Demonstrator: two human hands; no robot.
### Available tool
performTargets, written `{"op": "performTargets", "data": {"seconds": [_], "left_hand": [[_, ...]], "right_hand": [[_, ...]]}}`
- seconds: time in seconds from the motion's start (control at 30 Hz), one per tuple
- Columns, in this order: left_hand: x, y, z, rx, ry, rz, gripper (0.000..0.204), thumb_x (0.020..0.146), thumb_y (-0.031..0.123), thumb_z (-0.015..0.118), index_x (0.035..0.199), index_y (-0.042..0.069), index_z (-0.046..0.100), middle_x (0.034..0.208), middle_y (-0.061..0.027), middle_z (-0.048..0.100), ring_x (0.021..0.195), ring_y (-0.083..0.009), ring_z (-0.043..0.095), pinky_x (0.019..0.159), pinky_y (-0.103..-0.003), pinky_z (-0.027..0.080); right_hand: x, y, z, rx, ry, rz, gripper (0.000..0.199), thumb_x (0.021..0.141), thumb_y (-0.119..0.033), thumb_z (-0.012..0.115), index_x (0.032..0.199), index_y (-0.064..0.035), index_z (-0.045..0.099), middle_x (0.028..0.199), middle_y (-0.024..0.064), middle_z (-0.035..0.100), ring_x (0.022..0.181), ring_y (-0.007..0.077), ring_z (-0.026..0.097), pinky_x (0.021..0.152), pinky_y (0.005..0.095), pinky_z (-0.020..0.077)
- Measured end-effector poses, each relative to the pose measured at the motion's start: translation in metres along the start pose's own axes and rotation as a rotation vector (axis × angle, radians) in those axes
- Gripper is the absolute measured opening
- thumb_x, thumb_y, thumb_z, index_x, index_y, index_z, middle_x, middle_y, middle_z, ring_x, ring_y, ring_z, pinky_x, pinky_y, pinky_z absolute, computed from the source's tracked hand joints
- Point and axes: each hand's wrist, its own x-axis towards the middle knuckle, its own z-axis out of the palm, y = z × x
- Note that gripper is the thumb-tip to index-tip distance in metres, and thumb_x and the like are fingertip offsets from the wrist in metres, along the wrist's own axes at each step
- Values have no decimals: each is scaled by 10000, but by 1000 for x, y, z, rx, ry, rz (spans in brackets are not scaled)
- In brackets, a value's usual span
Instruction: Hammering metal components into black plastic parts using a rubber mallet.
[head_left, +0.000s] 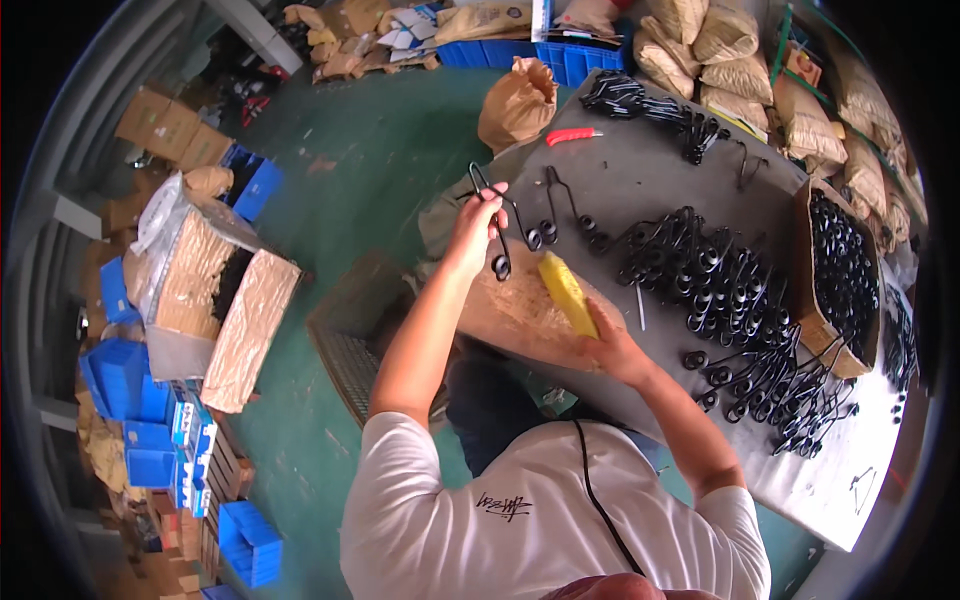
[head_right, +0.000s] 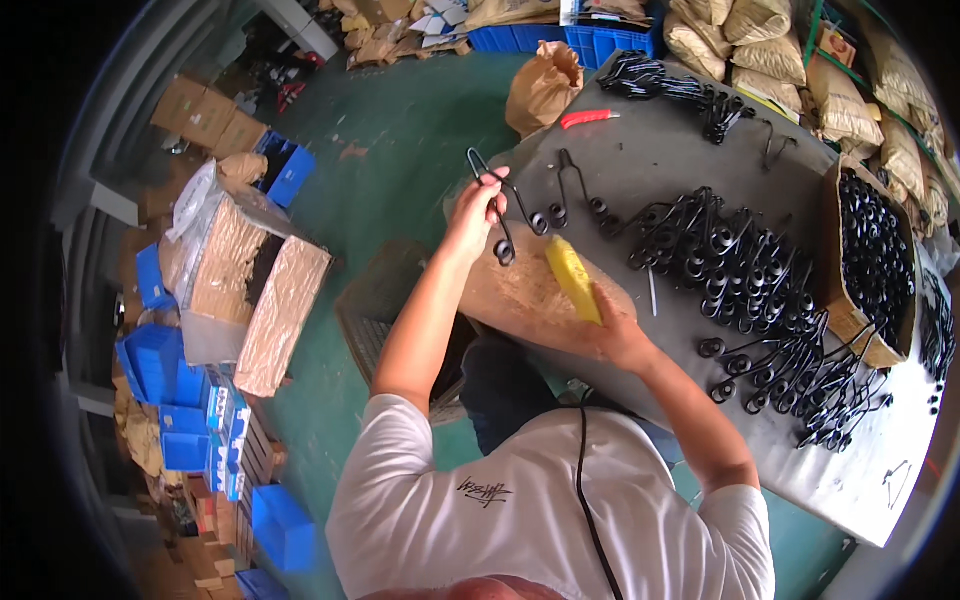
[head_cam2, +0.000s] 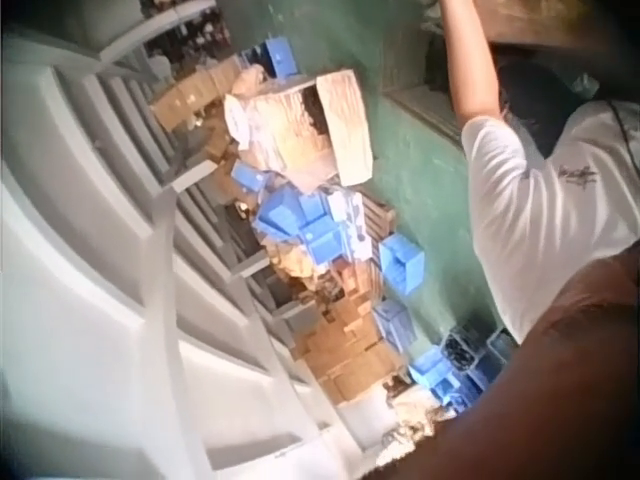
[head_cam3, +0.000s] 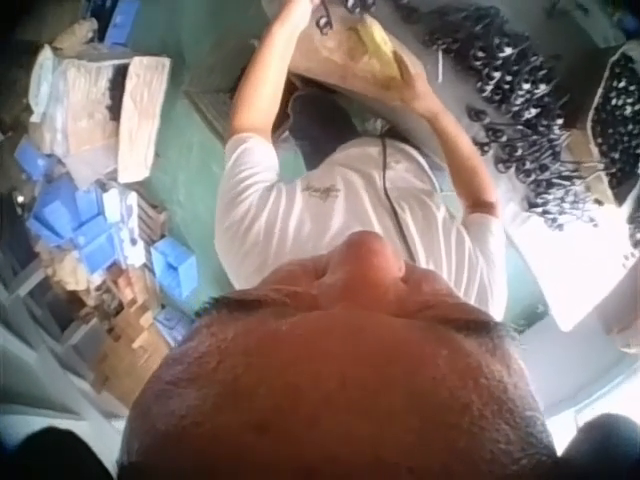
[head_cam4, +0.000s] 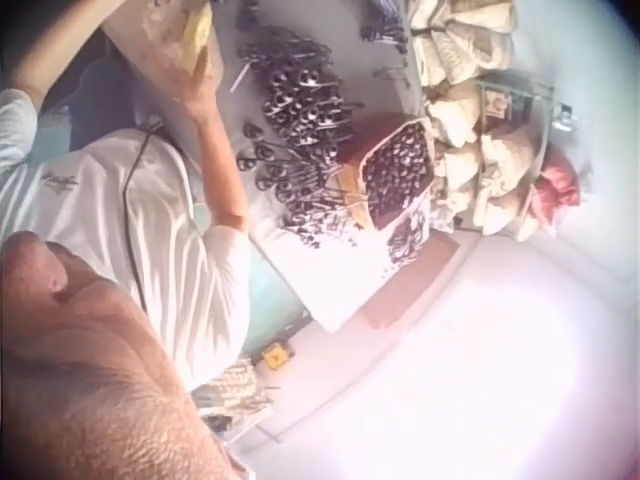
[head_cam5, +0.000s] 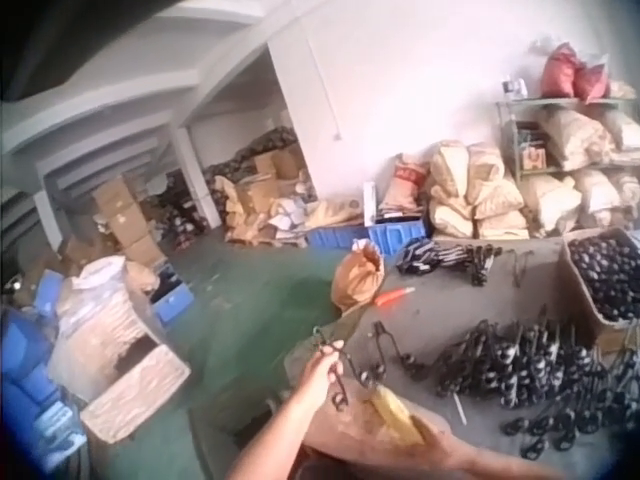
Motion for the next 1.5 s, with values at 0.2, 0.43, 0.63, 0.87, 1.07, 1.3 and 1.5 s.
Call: {"op": "performTargets", "data": {"seconds": [0.2,0.43,0.63,0.87,1.07,1.3,1.5], "left_hand": [[-64,-4,-25,163,-36,-89,281,1023,342,513,1044,102,657,680,56,546,589,-28,444,521,-201,343],[-69,8,-25,829,138,173,336,994,355,534,1020,22,567,793,-176,665,778,-379,658,692,-428,503],[-61,11,-19,1028,161,133,313,973,312,570,1038,5,574,959,-227,682,896,-408,655,763,-460,523],[-84,11,-3,458,204,215,175,975,207,609,1021,38,604,827,-6,656,621,-50,558,599,-226,469],[-100,5,6,708,188,371,244,937,243,681,932,23,576,753,-64,617,656,-116,597,626,-297,492],[-92,9,25,771,170,431,270,929,266,677,917,16,576,763,-109,614,670,-213,601,651,-337,489],[-106,14,15,793,161,322,266,902,224,689,894,-13,566,803,-142,626,753,-292,636,684,-387,500]], "right_hand": [[-28,-89,-15,210,-27,318,689,923,-33,528,1544,-84,234,1191,132,592,938,143,594,868,316,487],[19,-151,5,-193,414,-323,676,928,-40,589,1520,-78,266,1229,275,580,1090,340,635,912,375,498],[57,-54,40,-436,42,4,721,901,-146,602,1534,-260,274,1150,257,623,907,369,675,832,403,528],[37,-87,4,-6,184,159,635,933,-149,582,1518,-218,345,1039,195,671,826,202,660,744,344,523],[16,-166,-7,18,363,-82,647,955,-40,552,1535,-129,280,1151,195,631,879,221,645,802,330,520],[36,-54,37,-339,57,113,705,930,-249,574,1536,-331,224,1038,315,647,957,484,638,830,512,503],[40,-79,19,-318,105,132,674,926,-237,582,1524,-287,274,1180,304,610,1036,430,632,872,485,505]]}}
